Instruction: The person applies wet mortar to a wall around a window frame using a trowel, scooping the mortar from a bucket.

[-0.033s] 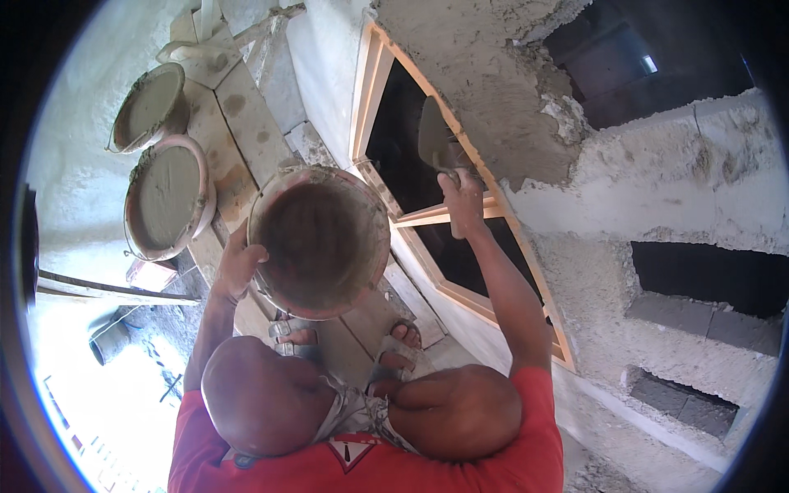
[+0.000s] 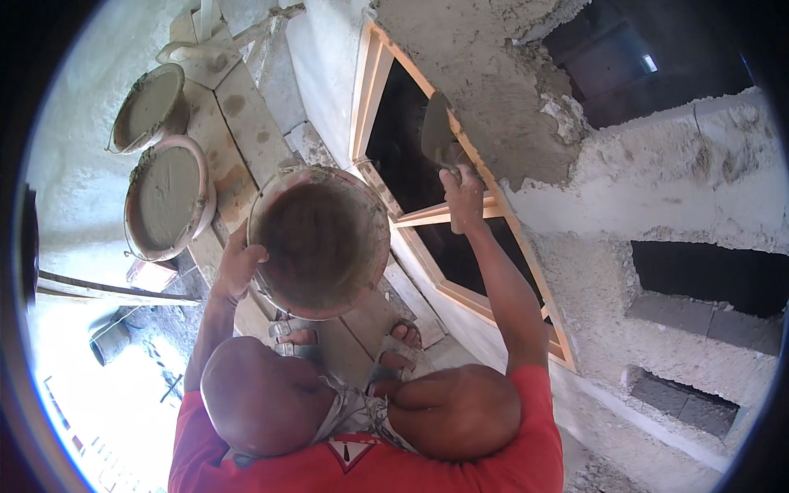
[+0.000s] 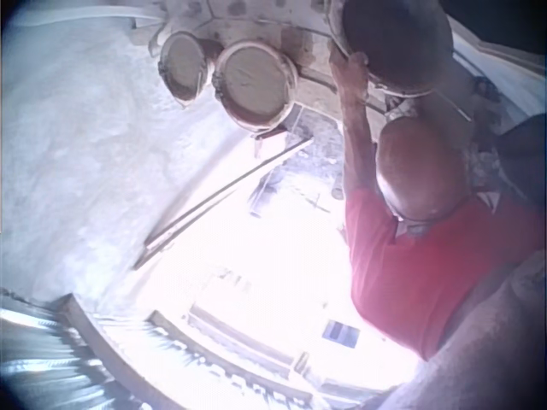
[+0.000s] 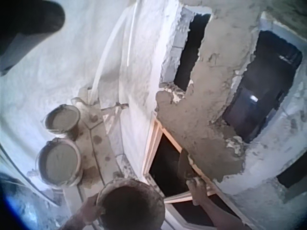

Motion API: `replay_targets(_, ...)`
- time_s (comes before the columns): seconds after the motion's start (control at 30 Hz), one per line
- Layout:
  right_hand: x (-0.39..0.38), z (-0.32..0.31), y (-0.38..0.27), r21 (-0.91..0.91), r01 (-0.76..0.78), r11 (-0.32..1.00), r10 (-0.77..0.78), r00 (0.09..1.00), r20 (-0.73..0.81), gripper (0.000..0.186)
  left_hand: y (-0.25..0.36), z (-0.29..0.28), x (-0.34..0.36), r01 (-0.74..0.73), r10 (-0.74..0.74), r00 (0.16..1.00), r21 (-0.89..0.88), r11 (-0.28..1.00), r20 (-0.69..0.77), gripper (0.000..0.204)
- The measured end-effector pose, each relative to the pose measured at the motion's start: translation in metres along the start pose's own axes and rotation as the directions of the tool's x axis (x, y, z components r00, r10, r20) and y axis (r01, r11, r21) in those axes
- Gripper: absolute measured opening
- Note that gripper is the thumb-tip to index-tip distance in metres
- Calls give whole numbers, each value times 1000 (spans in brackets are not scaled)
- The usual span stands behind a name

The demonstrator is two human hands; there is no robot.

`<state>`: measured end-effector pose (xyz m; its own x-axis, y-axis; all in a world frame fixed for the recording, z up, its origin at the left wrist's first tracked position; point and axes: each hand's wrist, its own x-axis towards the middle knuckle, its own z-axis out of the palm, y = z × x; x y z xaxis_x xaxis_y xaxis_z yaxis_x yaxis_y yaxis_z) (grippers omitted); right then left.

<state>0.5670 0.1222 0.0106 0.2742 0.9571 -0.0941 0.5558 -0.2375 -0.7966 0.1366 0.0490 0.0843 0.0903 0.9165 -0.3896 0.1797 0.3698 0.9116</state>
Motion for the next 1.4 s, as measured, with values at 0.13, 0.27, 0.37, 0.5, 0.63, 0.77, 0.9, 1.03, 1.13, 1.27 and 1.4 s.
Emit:
replay_targets(0.13,4,-16,29,-21,66,998,-68,992,-111,34,-3,1,0,-29,30,1000,-42,999,8,70)
replay_targets(0.27,-22,-44,36,-77,106,991,-118,979,-166,30,0,-1,-2,-52,52,999,-1,999,7,70)
replay_targets(0.37,-47,-69,16,-45,-31,999,25,992,-121,28,0,0,-1,24,-23,1000,-49,999,17,69)
replay_targets(0.5,-68,-99,-6,-53,-102,993,96,988,-118,32,-7,-7,-1,-5,5,1000,0,1000,-4,69)
replay_targets(0.63,-93,-137,-38,-261,-121,958,84,985,-150,34,0,-2,-3,10,-10,1000,7,1000,-25,69)
replay_targets(0.77,-111,-177,-53,-389,-77,918,12,986,-167,34,-3,-2,-2,10,-11,1000,-59,998,-4,69)
replay_targets(0.9,-131,-197,-91,-449,-89,889,20,988,-154,32,1,-1,-3,-16,15,1000,-32,999,-16,69)
replay_targets(1.03,-147,-212,-135,-587,-127,799,24,984,-179,31,-1,-2,-3,-53,53,999,4,999,-12,67)
replay_targets(1.13,-153,-210,-166,-719,16,695,-91,994,-65,32,1,-3,-2,-50,50,999,19,999,-5,65)
replay_targets(1.27,-161,-192,-214,-640,373,672,-278,928,249,35,-1,-2,0,-25,25,1000,39,999,-2,65)
replay_targets(1.4,-159,-180,-264,-350,493,797,-269,808,524,38,-12,-6,-2,-17,19,999,50,999,-47,66)
